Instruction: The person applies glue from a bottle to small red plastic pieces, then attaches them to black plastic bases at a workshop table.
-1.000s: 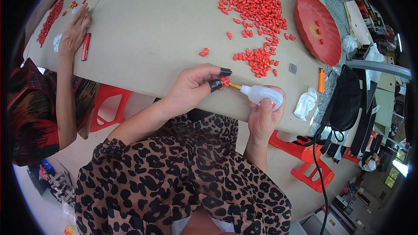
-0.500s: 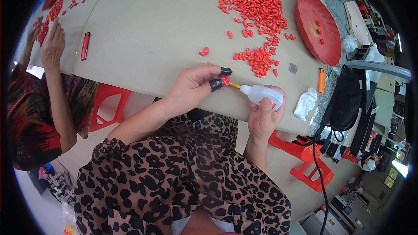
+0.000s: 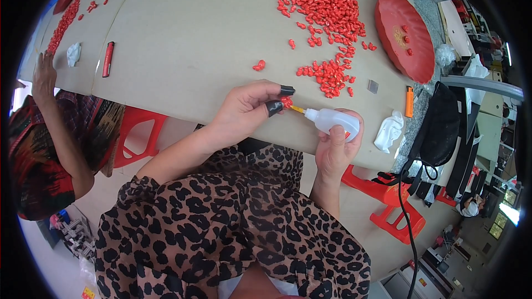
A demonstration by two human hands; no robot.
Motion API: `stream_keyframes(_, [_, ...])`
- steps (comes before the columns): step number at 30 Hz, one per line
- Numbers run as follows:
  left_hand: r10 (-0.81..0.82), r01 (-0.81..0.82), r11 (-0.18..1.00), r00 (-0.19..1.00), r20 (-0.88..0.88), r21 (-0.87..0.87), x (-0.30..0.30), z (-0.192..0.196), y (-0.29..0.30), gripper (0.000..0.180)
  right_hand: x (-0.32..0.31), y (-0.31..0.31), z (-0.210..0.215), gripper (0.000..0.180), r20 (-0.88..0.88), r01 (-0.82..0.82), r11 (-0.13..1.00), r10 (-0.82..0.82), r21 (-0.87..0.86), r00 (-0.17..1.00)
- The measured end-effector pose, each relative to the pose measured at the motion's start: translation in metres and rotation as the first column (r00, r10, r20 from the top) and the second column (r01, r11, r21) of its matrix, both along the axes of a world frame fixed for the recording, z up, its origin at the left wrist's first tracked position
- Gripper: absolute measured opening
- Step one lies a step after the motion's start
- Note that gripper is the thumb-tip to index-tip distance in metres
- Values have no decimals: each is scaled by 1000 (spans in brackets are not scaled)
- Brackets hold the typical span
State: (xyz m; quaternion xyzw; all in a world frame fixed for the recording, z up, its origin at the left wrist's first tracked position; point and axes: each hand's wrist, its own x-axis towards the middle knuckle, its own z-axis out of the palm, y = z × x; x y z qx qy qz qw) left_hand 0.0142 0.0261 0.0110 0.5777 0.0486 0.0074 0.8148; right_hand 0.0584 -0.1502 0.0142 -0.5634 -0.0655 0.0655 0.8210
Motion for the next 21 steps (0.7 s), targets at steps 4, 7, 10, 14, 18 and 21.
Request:
stream_keyframes(4, [2,-2,1000,1000,-8,-9,0,-1,0,20,0,1,2,38,-10,-4,1000,5,21,1000])
stream_keyframes(7, [13,-13,1000,1000,-11,-3,1,1,-1,19,1,0,1,38,-8,-1,1000,1,22,1000])
stream_keyframes(10, [15,-15,1000,1000,-11,0,1,1,-1,19,1,0,-1,37,23,0,1000,1,-9,1000])
stream_keyframes(14, [16,-16,1000,1000,-12,-17,0,1,-2,19,0,1,1,36,24,2,1000,-1,-15,1000])
stream_keyframes(18, [20,-20,1000,1000,-12,-20,0,1,-2,19,-1,1,0,38,8,10,1000,-10,9,1000])
stream_keyframes(21, [22,-23,1000,1000,-19,-22,0,1,-2,20,-2,2,1,39,11,35,999,-35,-4,999])
